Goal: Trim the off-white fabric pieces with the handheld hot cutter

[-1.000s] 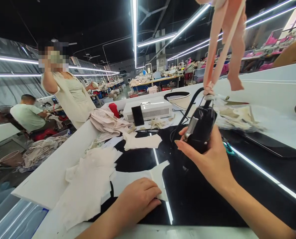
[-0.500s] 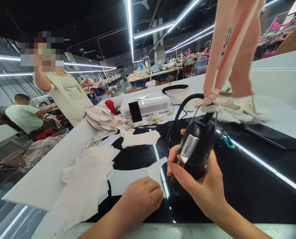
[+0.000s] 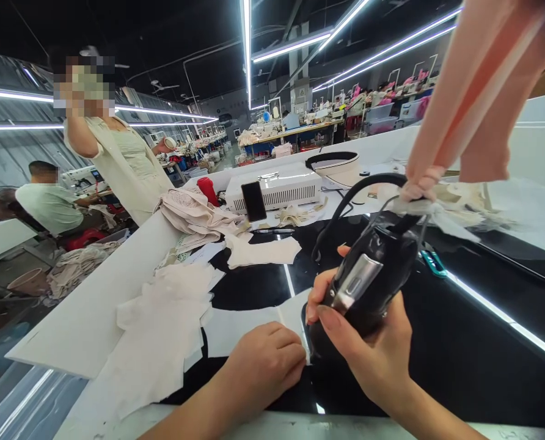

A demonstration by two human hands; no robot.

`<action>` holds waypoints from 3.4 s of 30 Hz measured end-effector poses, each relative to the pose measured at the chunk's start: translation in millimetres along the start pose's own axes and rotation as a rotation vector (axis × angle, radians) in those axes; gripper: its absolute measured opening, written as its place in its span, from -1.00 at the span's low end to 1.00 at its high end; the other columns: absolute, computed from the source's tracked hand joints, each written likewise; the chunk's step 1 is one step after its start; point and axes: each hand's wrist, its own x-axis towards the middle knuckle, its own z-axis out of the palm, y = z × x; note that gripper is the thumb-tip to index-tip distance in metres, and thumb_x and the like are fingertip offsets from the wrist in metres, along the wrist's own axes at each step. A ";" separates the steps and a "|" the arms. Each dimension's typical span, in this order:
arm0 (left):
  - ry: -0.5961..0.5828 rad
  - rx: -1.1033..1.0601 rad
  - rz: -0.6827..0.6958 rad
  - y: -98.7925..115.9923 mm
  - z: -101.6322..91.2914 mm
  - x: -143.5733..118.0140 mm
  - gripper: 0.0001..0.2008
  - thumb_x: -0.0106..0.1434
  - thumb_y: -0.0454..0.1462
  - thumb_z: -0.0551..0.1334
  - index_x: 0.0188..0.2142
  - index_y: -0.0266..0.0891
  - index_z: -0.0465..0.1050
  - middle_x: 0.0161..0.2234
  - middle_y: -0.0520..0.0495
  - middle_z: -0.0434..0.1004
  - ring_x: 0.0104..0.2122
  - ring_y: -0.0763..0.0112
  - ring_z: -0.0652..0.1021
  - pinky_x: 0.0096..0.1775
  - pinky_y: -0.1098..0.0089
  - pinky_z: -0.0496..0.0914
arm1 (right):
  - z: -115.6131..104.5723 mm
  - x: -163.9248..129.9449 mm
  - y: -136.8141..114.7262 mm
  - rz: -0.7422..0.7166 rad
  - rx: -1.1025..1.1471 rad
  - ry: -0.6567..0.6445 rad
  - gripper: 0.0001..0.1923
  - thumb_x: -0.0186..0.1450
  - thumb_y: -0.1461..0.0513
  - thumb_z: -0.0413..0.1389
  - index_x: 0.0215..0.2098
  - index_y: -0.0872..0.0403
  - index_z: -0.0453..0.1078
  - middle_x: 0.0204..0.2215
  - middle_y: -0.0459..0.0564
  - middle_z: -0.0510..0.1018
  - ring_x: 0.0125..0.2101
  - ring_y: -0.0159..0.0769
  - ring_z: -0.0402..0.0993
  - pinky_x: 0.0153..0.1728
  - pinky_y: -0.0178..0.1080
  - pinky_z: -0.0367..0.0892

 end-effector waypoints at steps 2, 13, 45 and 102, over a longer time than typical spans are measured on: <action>-0.033 -0.006 -0.011 -0.3 0.5 -0.9 -0.81 0.66 -0.34 0.17 -0.10 -0.22 0.55 -0.18 -0.06 0.71 -0.21 0.23 0.66 -0.12 0.29 0.58 | -0.6 -0.4 0.6 0.005 -0.004 -0.003 -0.64 0.30 0.39 0.36 -0.09 -0.10 0.40 -0.37 -0.20 0.66 -0.53 -0.34 0.60 -0.46 -0.28 0.64; -0.109 -0.137 -0.161 -2.1 -7.7 -1.8 -0.87 0.67 -0.32 0.20 -0.05 -0.18 0.54 -0.08 -0.07 0.73 -0.12 0.20 0.70 -0.05 0.25 0.58 | -2.1 -1.9 0.1 -0.016 -0.033 -0.013 -0.61 0.30 0.38 0.37 -0.03 -0.12 0.42 -0.35 -0.20 0.67 -0.53 -0.35 0.62 -0.44 -0.30 0.66; -0.057 0.031 0.095 -7.9 -1.1 -17.1 -0.70 0.66 -0.45 0.09 0.23 -0.32 0.50 -0.02 -0.15 0.72 0.01 0.27 0.71 0.18 0.29 0.61 | -2.0 -2.6 2.0 0.029 -0.031 0.037 -0.66 0.34 0.28 0.42 -0.04 -0.10 0.42 -0.37 -0.17 0.63 -0.53 -0.32 0.57 -0.50 -0.27 0.61; 0.046 0.131 0.158 -3.9 -5.8 -12.1 -0.68 0.68 -0.45 0.00 0.08 -0.41 0.55 -0.15 -0.12 0.67 -0.14 0.25 0.66 0.04 0.33 0.61 | 3.2 2.1 1.9 0.037 -0.010 0.056 -0.70 0.34 0.34 0.37 -0.11 -0.09 0.40 -0.38 -0.19 0.65 -0.57 -0.38 0.54 -0.54 -0.33 0.57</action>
